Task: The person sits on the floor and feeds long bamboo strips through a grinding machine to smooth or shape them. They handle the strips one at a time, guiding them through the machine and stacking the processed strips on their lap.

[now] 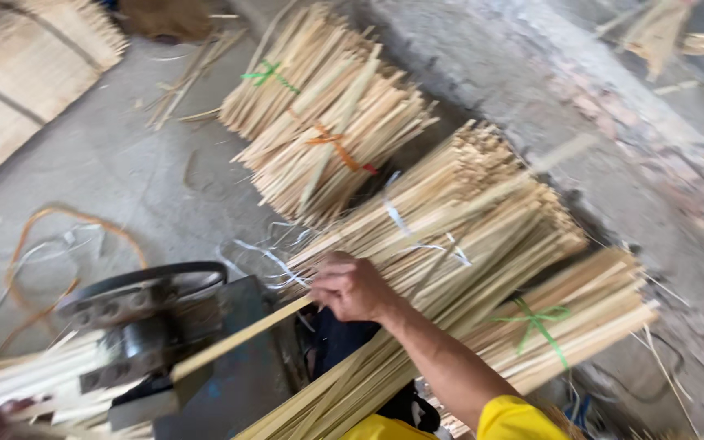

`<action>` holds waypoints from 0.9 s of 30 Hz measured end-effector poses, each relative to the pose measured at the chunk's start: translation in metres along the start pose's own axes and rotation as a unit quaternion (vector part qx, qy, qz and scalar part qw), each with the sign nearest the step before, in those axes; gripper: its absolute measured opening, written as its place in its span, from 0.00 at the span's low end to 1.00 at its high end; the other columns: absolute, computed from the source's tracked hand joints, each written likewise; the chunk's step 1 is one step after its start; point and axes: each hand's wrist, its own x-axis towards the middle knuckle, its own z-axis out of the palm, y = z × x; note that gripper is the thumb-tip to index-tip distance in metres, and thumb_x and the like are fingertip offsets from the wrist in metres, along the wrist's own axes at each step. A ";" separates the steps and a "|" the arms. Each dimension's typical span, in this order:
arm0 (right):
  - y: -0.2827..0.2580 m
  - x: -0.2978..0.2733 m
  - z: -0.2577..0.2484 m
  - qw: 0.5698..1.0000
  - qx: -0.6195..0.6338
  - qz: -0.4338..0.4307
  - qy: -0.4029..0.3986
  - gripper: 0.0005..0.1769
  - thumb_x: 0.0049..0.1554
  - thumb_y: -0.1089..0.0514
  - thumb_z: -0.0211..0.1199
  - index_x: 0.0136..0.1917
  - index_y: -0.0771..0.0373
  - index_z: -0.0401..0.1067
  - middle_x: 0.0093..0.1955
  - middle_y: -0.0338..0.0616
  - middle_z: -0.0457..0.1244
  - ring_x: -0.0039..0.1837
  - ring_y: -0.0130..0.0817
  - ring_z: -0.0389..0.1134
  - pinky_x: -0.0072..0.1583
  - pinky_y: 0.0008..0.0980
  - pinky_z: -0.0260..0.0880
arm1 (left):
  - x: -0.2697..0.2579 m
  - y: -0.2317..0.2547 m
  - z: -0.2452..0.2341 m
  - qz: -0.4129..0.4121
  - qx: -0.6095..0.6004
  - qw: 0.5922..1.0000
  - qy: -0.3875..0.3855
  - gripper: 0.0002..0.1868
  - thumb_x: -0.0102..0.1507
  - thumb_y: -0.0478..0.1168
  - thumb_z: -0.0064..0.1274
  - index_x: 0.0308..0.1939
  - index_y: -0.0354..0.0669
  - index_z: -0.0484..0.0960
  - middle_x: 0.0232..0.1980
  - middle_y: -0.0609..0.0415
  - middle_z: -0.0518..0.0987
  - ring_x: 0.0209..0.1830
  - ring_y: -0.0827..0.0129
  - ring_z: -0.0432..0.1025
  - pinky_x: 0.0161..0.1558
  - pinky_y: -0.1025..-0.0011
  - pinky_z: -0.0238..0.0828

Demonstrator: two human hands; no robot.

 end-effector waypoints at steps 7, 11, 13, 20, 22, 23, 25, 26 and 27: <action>-0.002 -0.005 -0.003 0.993 -0.099 0.053 0.045 0.04 0.54 0.56 0.69 0.40 0.57 0.83 0.39 0.41 0.72 0.39 0.37 0.73 0.40 0.35 0.75 | -0.011 0.011 0.021 0.008 -0.073 0.996 -0.040 0.19 0.85 0.52 0.39 0.65 0.39 0.67 0.32 0.60 0.58 0.28 0.75 0.57 0.26 0.75 0.56; -0.008 0.005 0.011 0.989 -0.082 0.111 -0.049 0.07 0.57 0.54 0.70 0.41 0.57 0.84 0.38 0.43 0.73 0.38 0.37 0.74 0.39 0.36 0.76 | -0.031 0.041 0.056 -0.063 -0.084 0.994 0.040 0.19 0.77 0.53 0.46 0.56 0.39 0.72 0.28 0.61 0.61 0.24 0.77 0.58 0.21 0.78 0.54; -0.013 0.011 0.023 0.989 -0.090 0.083 -0.079 0.09 0.59 0.53 0.70 0.41 0.59 0.83 0.39 0.45 0.73 0.41 0.37 0.75 0.40 0.36 0.77 | -0.038 0.053 0.070 -0.065 -0.091 0.993 0.031 0.18 0.74 0.52 0.52 0.52 0.40 0.72 0.27 0.61 0.61 0.22 0.77 0.58 0.19 0.80 0.53; -0.047 0.003 0.056 0.994 -0.066 -0.081 -0.027 0.11 0.59 0.54 0.66 0.50 0.62 0.80 0.53 0.52 0.72 0.57 0.44 0.73 0.61 0.47 0.74 | -0.050 0.055 0.085 -0.021 -0.033 0.999 -0.038 0.20 0.66 0.45 0.65 0.50 0.41 0.71 0.33 0.59 0.69 0.24 0.81 0.60 0.19 0.81 0.56; -0.055 -0.011 0.046 0.996 0.009 -0.048 -0.077 0.10 0.63 0.54 0.66 0.53 0.61 0.80 0.53 0.49 0.72 0.56 0.41 0.73 0.63 0.46 0.73 | -0.051 0.054 0.083 -0.023 -0.033 0.998 -0.040 0.19 0.65 0.45 0.63 0.49 0.44 0.69 0.40 0.56 0.77 0.24 0.81 0.61 0.19 0.82 0.57; -0.053 -0.015 0.037 0.986 0.028 0.001 -0.162 0.12 0.60 0.53 0.68 0.52 0.62 0.80 0.53 0.50 0.72 0.56 0.43 0.72 0.63 0.47 0.72 | -0.051 0.054 0.084 -0.024 -0.034 0.998 -0.042 0.19 0.65 0.45 0.62 0.49 0.46 0.68 0.43 0.54 0.81 0.24 0.81 0.62 0.20 0.82 0.58; -0.049 -0.026 0.015 0.938 0.062 0.101 -0.325 0.16 0.54 0.50 0.72 0.50 0.63 0.80 0.52 0.53 0.70 0.57 0.47 0.70 0.62 0.50 0.69 | -0.049 0.055 0.085 -0.022 -0.028 0.998 -0.046 0.16 0.69 0.47 0.58 0.49 0.44 0.68 0.47 0.51 0.81 0.25 0.80 0.62 0.21 0.81 0.60; -0.046 -0.029 0.005 0.910 0.046 0.135 -0.390 0.19 0.53 0.49 0.74 0.53 0.62 0.80 0.54 0.51 0.68 0.58 0.46 0.69 0.64 0.51 0.67 | -0.048 0.055 0.086 -0.021 -0.026 0.998 -0.048 0.16 0.72 0.48 0.56 0.49 0.42 0.68 0.48 0.50 0.81 0.26 0.80 0.63 0.22 0.81 0.61; -0.044 -0.033 -0.003 0.876 0.028 0.170 -0.451 0.22 0.52 0.48 0.77 0.56 0.60 0.79 0.57 0.50 0.67 0.59 0.45 0.67 0.65 0.52 0.64 | -0.047 0.056 0.088 -0.028 -0.038 0.998 -0.051 0.15 0.72 0.49 0.54 0.49 0.43 0.68 0.48 0.50 0.81 0.26 0.80 0.63 0.22 0.81 0.61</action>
